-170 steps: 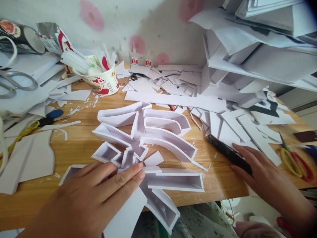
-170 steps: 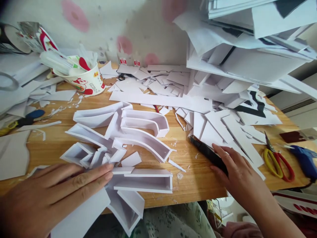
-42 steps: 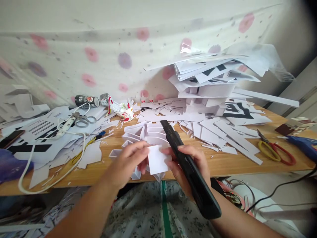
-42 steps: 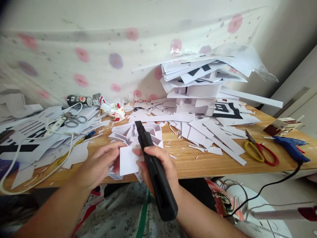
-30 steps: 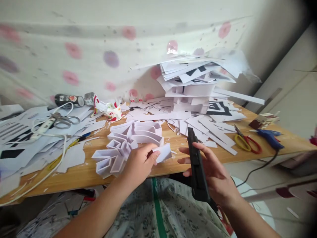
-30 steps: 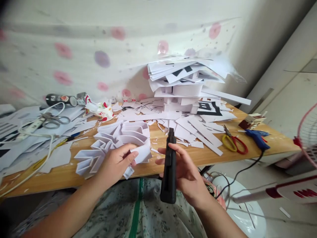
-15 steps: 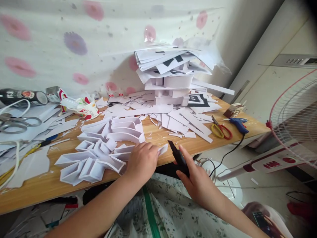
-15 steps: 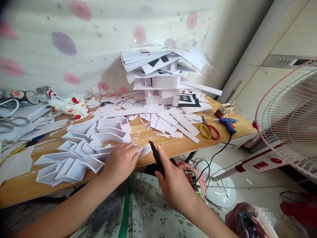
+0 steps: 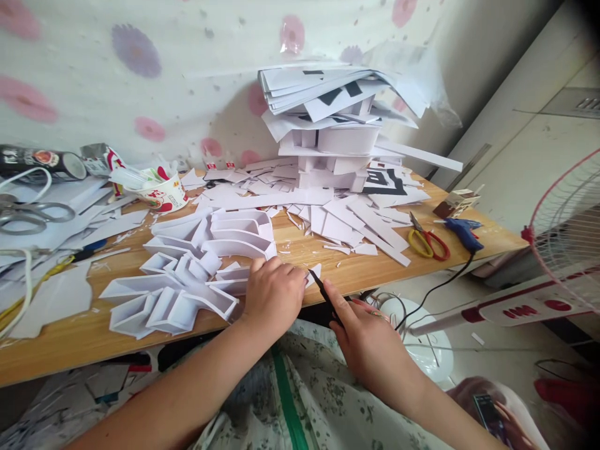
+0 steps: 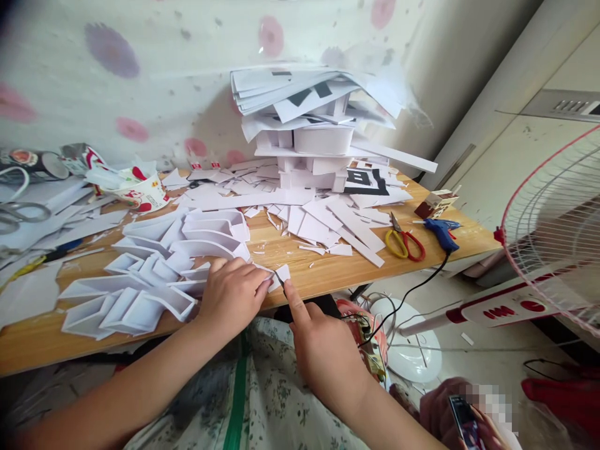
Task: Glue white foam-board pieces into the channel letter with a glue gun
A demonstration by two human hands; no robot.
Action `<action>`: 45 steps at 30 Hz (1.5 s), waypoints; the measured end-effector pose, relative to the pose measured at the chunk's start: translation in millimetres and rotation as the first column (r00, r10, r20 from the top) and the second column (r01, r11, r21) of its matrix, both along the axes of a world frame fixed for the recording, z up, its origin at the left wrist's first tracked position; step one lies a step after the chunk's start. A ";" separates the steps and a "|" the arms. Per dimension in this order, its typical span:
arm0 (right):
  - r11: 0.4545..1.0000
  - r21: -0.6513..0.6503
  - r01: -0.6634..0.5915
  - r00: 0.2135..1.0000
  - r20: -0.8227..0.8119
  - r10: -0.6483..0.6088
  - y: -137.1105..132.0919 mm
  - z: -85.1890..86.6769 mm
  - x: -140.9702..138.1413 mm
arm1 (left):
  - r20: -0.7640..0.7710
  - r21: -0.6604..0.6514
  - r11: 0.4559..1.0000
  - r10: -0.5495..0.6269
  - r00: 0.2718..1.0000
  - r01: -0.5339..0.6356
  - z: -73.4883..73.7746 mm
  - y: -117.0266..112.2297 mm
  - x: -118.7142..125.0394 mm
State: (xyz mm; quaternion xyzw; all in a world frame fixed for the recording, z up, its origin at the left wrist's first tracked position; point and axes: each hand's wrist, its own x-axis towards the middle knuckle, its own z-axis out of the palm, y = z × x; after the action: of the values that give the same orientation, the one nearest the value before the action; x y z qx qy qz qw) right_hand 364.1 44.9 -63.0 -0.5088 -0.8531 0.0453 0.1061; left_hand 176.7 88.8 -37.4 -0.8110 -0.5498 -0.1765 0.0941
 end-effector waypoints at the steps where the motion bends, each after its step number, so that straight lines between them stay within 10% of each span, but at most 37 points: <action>1: 1.000 0.002 0.001 1.000 0.027 -0.001 0.5 1.5 0.1 | -0.002 0.005 1.000 -0.004 1.000 0.004 -0.4 0.6 0.1; 18: 0.996 -0.080 -0.048 0.922 0.380 0.075 6.2 26.0 -12.4 | 0.023 -0.035 0.999 -0.031 0.999 0.032 -1.6 7.2 -1.6; 45: 0.973 -0.229 -0.015 0.904 0.413 0.111 18.3 30.3 -15.8 | -0.004 -0.101 0.994 0.038 0.999 -0.038 -0.8 9.9 2.6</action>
State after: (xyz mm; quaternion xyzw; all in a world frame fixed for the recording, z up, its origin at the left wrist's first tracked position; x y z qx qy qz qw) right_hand 348.2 63.2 -32.7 -0.4871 -0.8615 0.0315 -0.1400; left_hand 179.3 98.7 -38.2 -0.8042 -0.5733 -0.1459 0.0570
